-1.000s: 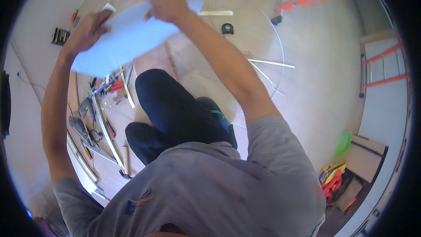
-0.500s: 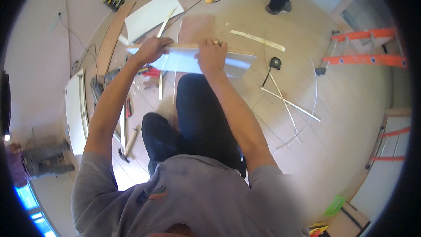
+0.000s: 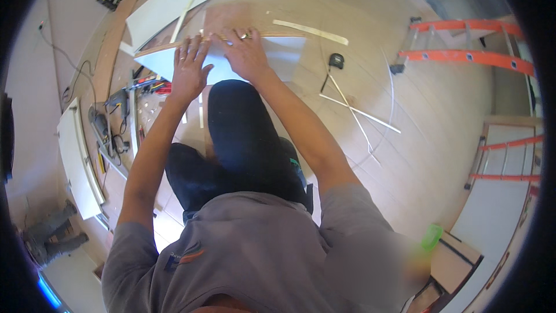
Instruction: The person kneels on the floor and applies thin edge-banding strips to the edges of a white rectangular panel. They align each strip, press it down, and trim the ends with a utility knife. The person flips the panel to work on multiple edges and sets trimmed pieces aside.
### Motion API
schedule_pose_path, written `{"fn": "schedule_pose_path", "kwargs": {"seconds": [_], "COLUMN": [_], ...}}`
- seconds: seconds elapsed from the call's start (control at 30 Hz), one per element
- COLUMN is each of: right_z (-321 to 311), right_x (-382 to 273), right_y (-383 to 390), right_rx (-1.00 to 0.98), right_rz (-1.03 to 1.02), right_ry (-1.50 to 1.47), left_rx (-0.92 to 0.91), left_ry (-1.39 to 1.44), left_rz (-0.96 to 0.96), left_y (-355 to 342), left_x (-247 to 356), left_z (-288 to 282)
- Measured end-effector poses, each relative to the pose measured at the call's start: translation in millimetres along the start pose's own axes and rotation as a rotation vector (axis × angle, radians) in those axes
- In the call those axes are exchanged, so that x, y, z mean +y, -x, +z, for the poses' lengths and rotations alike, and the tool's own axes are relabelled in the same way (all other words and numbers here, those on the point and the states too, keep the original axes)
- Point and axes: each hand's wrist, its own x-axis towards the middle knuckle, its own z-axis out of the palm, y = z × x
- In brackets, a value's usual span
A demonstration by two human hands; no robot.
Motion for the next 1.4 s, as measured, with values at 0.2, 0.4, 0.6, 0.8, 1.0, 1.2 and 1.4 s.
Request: {"fn": "schedule_pose_path", "kwargs": {"seconds": [0.2, 0.4, 0.6, 0.8, 1.0, 1.2, 1.4], "right_z": [-14.6, -53.2, -51.2, -37.4, -19.6, -5.4, -5.8], "right_x": [35.9, 102.0, 106.5, 87.9, 99.2, 110.6, 90.0], "right_y": [38.7, 105.2, 109.6, 79.3, 74.4, 65.7, 61.3], "right_rx": [-0.033, 0.031, 0.19, 0.373, 0.275, 0.407, 0.473], "right_rz": [0.035, 0.196, 0.274, 0.605, 0.746, 0.559, 0.703], "right_ry": [0.125, 0.237, -0.082, -0.706, -0.826, -0.763, -0.842], "left_rx": [-0.017, 0.05, 0.109, 0.098, 0.043, -0.039, -0.035], "left_ry": [-0.061, -0.001, 0.019, 0.022, 0.006, 0.196, 0.138], "left_rz": [-0.058, -0.058, -0.067, -0.094, -0.128, 0.008, 0.03], "left_y": [2.1, 2.4, 9.3, 12.4, -6.5, -88.8, -90.1], "left_x": [-2.6, 7.3, 6.9, 13.0, 39.4, 55.4, 60.1], "left_z": [4.2, 8.3, 7.7, 10.0, 5.9, 20.5, 25.3]}}
